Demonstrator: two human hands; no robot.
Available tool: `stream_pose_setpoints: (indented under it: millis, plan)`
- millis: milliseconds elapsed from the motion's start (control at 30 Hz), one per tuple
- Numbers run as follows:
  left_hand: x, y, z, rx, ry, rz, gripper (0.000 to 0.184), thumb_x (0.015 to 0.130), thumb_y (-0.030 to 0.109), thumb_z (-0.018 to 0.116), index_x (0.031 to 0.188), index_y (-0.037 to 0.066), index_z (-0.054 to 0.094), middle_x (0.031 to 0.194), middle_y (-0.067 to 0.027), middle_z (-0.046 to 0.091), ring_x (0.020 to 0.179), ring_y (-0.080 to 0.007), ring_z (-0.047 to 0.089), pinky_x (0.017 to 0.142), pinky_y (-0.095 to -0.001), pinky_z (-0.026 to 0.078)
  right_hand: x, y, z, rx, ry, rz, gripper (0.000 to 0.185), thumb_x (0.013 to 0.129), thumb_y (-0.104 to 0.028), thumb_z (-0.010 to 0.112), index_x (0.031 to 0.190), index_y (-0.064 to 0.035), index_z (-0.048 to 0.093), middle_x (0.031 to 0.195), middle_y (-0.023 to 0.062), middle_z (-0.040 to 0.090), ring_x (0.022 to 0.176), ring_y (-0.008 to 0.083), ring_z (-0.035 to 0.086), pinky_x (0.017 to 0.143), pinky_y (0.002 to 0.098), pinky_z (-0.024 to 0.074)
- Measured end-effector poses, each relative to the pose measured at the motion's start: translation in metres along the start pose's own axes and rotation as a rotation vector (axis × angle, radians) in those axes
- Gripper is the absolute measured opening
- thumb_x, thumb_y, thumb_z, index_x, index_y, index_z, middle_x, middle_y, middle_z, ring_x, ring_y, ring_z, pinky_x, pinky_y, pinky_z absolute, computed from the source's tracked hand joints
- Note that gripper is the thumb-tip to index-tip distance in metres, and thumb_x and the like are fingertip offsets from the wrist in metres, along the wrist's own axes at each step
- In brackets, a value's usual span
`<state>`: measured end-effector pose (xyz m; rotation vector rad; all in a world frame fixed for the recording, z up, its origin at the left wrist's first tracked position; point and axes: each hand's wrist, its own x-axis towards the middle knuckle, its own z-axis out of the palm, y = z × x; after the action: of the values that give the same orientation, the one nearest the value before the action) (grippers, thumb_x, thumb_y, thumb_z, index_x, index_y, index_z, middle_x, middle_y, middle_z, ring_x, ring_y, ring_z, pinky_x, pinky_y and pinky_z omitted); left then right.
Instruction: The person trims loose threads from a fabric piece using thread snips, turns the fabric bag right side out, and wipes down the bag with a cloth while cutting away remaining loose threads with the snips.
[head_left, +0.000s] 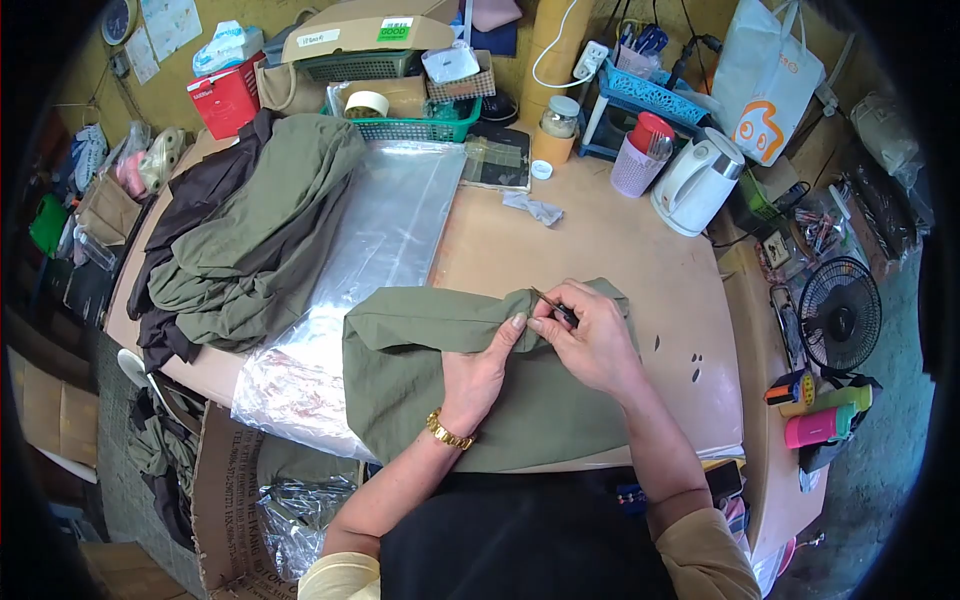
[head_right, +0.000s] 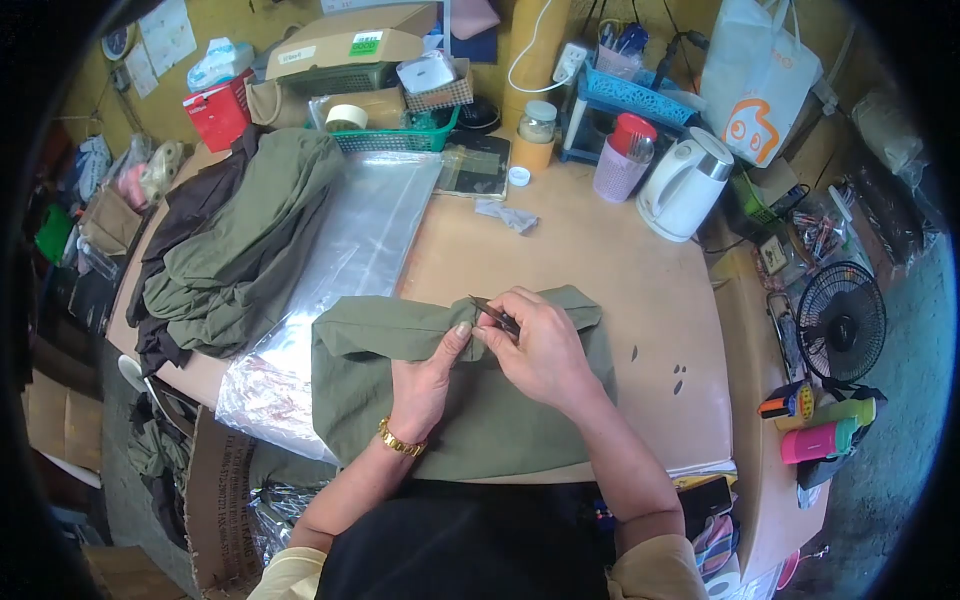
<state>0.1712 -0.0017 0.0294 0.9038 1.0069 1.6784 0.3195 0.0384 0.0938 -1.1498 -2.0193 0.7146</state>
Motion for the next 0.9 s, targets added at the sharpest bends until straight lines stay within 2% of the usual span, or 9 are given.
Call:
stream_pose_setpoints:
  millis: [67,200,300,367,433,500,567,667,900]
  plan:
    - [-0.001,-0.001,-0.001,0.034,-0.010,0.006,0.024,0.091,0.014,0.076,0.108,-0.002,0.072,0.101,-0.0065,0.073,0.091,-0.0122,0.066,0.083,-0.0273,0.052,0.000,-0.001,0.000,0.077,-0.122,0.210,0.013,0.091,-0.011,0.068,0.093,0.0012,0.062,0.078,0.0092,0.059,0.071,0.0165,0.059,0.064,0.0331,0.0457]
    - [0.000,-0.009,0.001,-0.004,0.019,0.048,0.024,0.091,0.014,0.076,0.106,-0.003,0.071,0.099,-0.0067,0.073,0.089,-0.0119,0.066,0.082,-0.0275,0.052,-0.001,0.014,0.008,0.189,-0.176,0.246,0.013,0.095,-0.012,0.063,0.093,-0.0001,0.059,0.074,0.0051,0.056,0.066,0.0148,0.056,0.060,0.0315,0.0425]
    - [0.000,-0.010,0.002,-0.083,0.018,0.003,0.025,0.091,0.014,0.076,0.107,-0.004,0.069,0.099,-0.0063,0.072,0.088,-0.0121,0.066,0.081,-0.0276,0.053,-0.004,0.023,0.009,0.607,-0.199,0.293,0.011,0.096,-0.012,0.061,0.095,-0.0033,0.056,0.072,-0.0019,0.049,0.058,0.0089,0.047,0.053,0.0272,0.0354]
    - [0.002,-0.010,0.000,-0.112,0.005,-0.040,0.026,0.091,0.014,0.076,0.108,-0.004,0.068,0.099,-0.0061,0.072,0.088,-0.0124,0.065,0.081,-0.0278,0.053,-0.007,0.024,0.002,1.299,-0.326,0.465,0.008,0.098,-0.011,0.059,0.100,-0.0055,0.054,0.071,-0.0065,0.044,0.052,0.0039,0.037,0.049,0.0226,0.0280]
    - [0.008,-0.008,-0.007,-0.110,0.016,-0.228,0.028,0.091,0.015,0.076,0.111,-0.003,0.067,0.101,-0.0057,0.071,0.091,-0.0130,0.064,0.083,-0.0283,0.052,-0.007,0.012,-0.007,1.466,-0.264,0.415,0.009,0.098,-0.012,0.059,0.100,-0.0065,0.052,0.069,-0.0074,0.039,0.049,0.0017,0.032,0.046,0.0203,0.0227]
    - [0.006,-0.008,-0.008,-0.138,0.024,-0.233,0.028,0.091,0.015,0.076,0.111,-0.003,0.067,0.102,-0.0057,0.071,0.091,-0.0128,0.064,0.084,-0.0283,0.052,-0.007,0.006,-0.020,1.377,-0.118,0.253,0.009,0.097,-0.010,0.059,0.101,-0.0056,0.052,0.068,-0.0067,0.039,0.050,0.0013,0.033,0.046,0.0220,0.0229]
    - [0.004,-0.007,-0.006,-0.160,0.024,-0.247,0.028,0.091,0.015,0.076,0.111,-0.003,0.068,0.102,-0.0057,0.071,0.092,-0.0127,0.064,0.084,-0.0284,0.051,-0.011,0.000,-0.015,1.054,0.009,0.307,0.012,0.093,-0.006,0.064,0.101,-0.0025,0.056,0.068,-0.0055,0.041,0.055,0.0018,0.035,0.050,0.0211,0.0279]
    - [-0.001,-0.006,0.001,-0.137,0.027,-0.083,0.027,0.091,0.016,0.076,0.110,-0.003,0.069,0.103,-0.0055,0.071,0.091,-0.0121,0.064,0.082,-0.0276,0.051,-0.010,-0.002,0.002,0.332,0.077,0.177,0.016,0.083,0.002,0.074,0.096,0.0001,0.066,0.072,-0.0028,0.047,0.062,0.0054,0.038,0.060,0.0192,0.0359]
    - [-0.001,-0.010,0.000,-0.017,-0.002,0.041,0.024,0.092,0.013,0.075,0.109,-0.003,0.070,0.103,-0.0063,0.072,0.091,-0.0122,0.065,0.083,-0.0274,0.052,-0.011,0.003,0.018,-0.113,0.185,-0.175,0.021,0.084,-0.005,0.075,0.097,0.0019,0.060,0.077,0.0083,0.057,0.062,0.0144,0.050,0.056,0.0311,0.0431]
